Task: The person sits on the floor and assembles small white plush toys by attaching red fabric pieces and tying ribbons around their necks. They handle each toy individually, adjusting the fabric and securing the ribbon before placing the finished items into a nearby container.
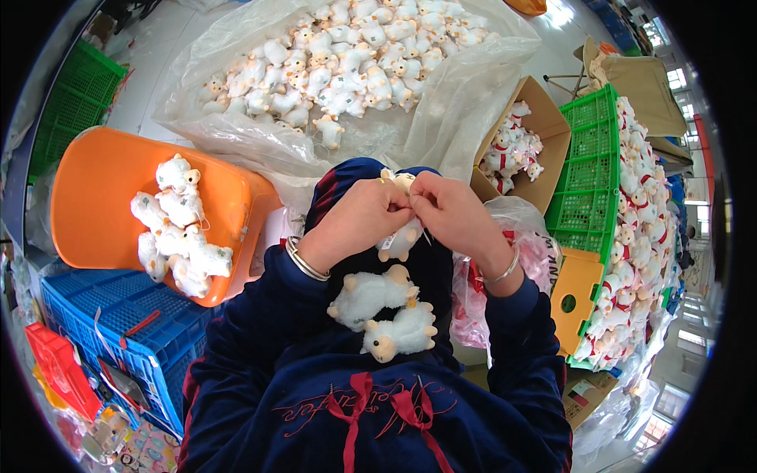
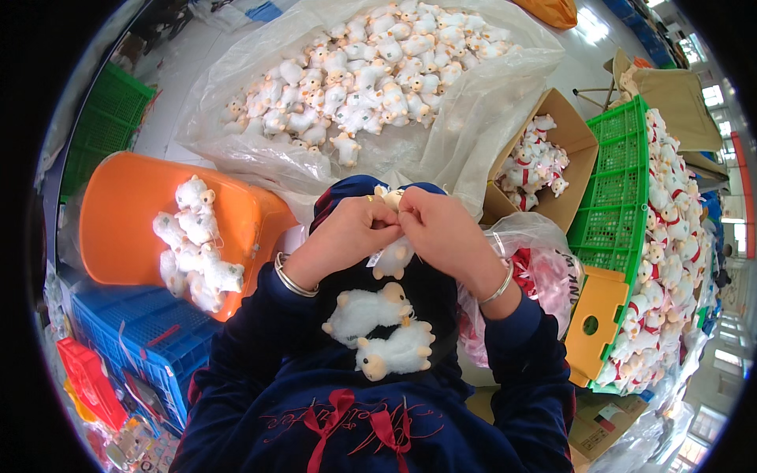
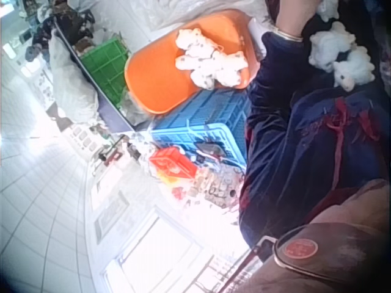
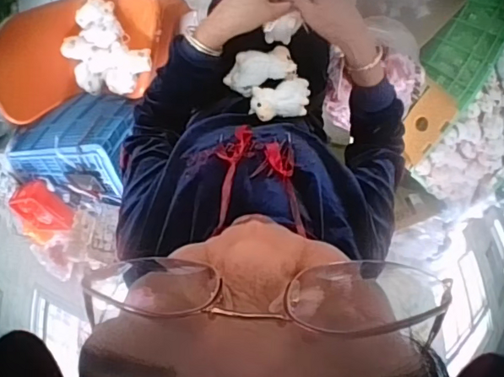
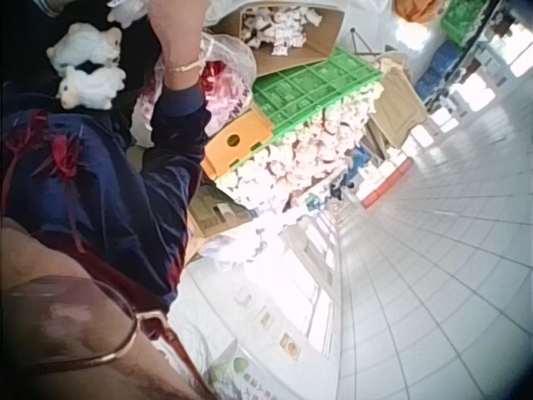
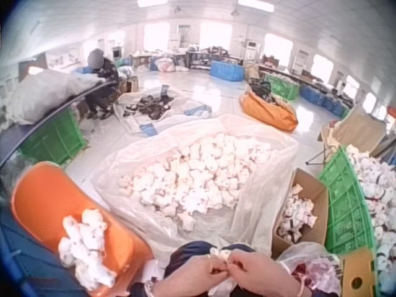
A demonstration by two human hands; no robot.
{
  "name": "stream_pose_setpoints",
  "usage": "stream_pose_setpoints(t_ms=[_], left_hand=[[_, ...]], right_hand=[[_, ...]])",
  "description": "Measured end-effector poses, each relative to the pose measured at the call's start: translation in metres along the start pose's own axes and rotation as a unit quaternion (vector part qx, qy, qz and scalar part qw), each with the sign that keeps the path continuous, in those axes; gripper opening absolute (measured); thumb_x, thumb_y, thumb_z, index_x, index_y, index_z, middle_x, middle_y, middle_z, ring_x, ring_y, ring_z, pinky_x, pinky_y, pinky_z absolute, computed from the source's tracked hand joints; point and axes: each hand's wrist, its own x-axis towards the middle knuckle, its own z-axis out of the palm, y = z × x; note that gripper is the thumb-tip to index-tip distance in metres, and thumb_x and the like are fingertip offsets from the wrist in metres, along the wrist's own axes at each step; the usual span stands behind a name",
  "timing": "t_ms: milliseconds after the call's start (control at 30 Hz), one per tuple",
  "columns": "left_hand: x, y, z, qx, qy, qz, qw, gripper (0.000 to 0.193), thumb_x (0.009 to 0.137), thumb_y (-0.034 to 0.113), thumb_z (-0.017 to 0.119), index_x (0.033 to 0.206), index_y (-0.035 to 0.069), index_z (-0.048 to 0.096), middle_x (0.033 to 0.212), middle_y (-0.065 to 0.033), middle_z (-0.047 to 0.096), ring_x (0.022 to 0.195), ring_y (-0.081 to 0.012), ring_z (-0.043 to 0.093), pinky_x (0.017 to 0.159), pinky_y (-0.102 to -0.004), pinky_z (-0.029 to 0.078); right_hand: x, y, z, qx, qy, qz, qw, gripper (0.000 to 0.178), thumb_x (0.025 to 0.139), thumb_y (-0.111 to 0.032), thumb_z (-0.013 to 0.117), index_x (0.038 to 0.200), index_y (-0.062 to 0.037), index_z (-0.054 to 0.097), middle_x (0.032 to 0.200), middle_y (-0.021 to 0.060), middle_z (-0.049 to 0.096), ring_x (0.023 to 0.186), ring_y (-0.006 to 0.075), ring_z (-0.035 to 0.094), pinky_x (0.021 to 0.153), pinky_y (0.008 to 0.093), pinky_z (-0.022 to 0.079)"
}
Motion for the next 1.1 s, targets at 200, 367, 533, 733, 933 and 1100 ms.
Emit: stream_pose_setpoints(t_ms=[200, 367, 533, 733, 933, 1100], left_hand=[[-0.001, 0.0, 0.004, -0.026, 0.018, -0.051, 0.998, 0.023, 0.091, 0.017, 0.071, 0.088, -0.006, 0.072, 0.067, -0.0169, 0.066, 0.057, -0.0169, 0.058, 0.058, -0.0338, 0.048], [0.002, -0.022, -0.004, -0.108, -0.04, -0.04, 0.993, 0.02, 0.095, 0.016, 0.068, 0.096, -0.003, 0.074, 0.077, -0.0023, 0.069, 0.066, -0.0069, 0.057, 0.061, -0.0264, 0.047], [0.006, -0.016, -0.012, -0.089, -0.084, -0.085, 0.989, 0.02, 0.099, 0.017, 0.065, 0.103, -0.001, 0.074, 0.078, 0.0027, 0.066, 0.068, -0.0032, 0.056, 0.06, -0.0225, 0.046], [0.005, -0.018, -0.012, -0.098, -0.093, -0.088, 0.987, 0.02, 0.101, 0.02, 0.065, 0.104, 0.002, 0.074, 0.076, 0.0043, 0.064, 0.063, -0.0022, 0.054, 0.055, -0.0215, 0.044], [0.005, -0.018, -0.011, -0.096, -0.091, -0.096, 0.987, 0.02, 0.101, 0.02, 0.066, 0.104, 0.002, 0.074, 0.077, 0.0043, 0.064, 0.063, -0.0021, 0.054, 0.055, -0.0214, 0.044], [0.004, -0.022, -0.01, -0.101, -0.074, -0.103, 0.987, 0.019, 0.1, 0.019, 0.069, 0.102, 0.001, 0.075, 0.081, 0.0034, 0.068, 0.07, -0.002, 0.057, 0.061, -0.0205, 0.046]], right_hand=[[-0.015, 0.003, 0.03, -0.092, 0.165, -0.112, 0.975, 0.008, 0.098, -0.008, 0.061, 0.096, -0.0005, 0.06, 0.088, 0.018, 0.064, 0.083, 0.0382, 0.064, 0.07, 0.0435, 0.05], [-0.012, 0.03, 0.027, 0.056, 0.129, -0.151, 0.978, 0.009, 0.094, -0.002, 0.067, 0.103, -0.0006, 0.067, 0.09, 0.0117, 0.064, 0.08, 0.0253, 0.064, 0.072, 0.0329, 0.051], [-0.012, 0.035, 0.011, 0.116, 0.041, -0.17, 0.978, 0.007, 0.093, 0.002, 0.067, 0.1, -0.0011, 0.068, 0.092, 0.0061, 0.066, 0.081, 0.0164, 0.061, 0.074, 0.0283, 0.049], [-0.01, 0.024, -0.003, 0.052, -0.009, -0.163, 0.985, 0.007, 0.092, 0.001, 0.069, 0.098, -0.0004, 0.07, 0.09, 0.0027, 0.066, 0.079, 0.0101, 0.059, 0.071, 0.0255, 0.049], [-0.01, 0.016, 0.001, 0.046, -0.005, -0.096, 0.994, 0.007, 0.092, -0.002, 0.07, 0.098, -0.0009, 0.067, 0.087, 0.0018, 0.065, 0.075, 0.0086, 0.058, 0.068, 0.0249, 0.048], [-0.011, 0.006, 0.006, -0.011, 0.015, -0.117, 0.993, 0.008, 0.092, -0.004, 0.068, 0.098, -0.0015, 0.063, 0.087, 0.0126, 0.065, 0.078, 0.0265, 0.066, 0.07, 0.0356, 0.053]])
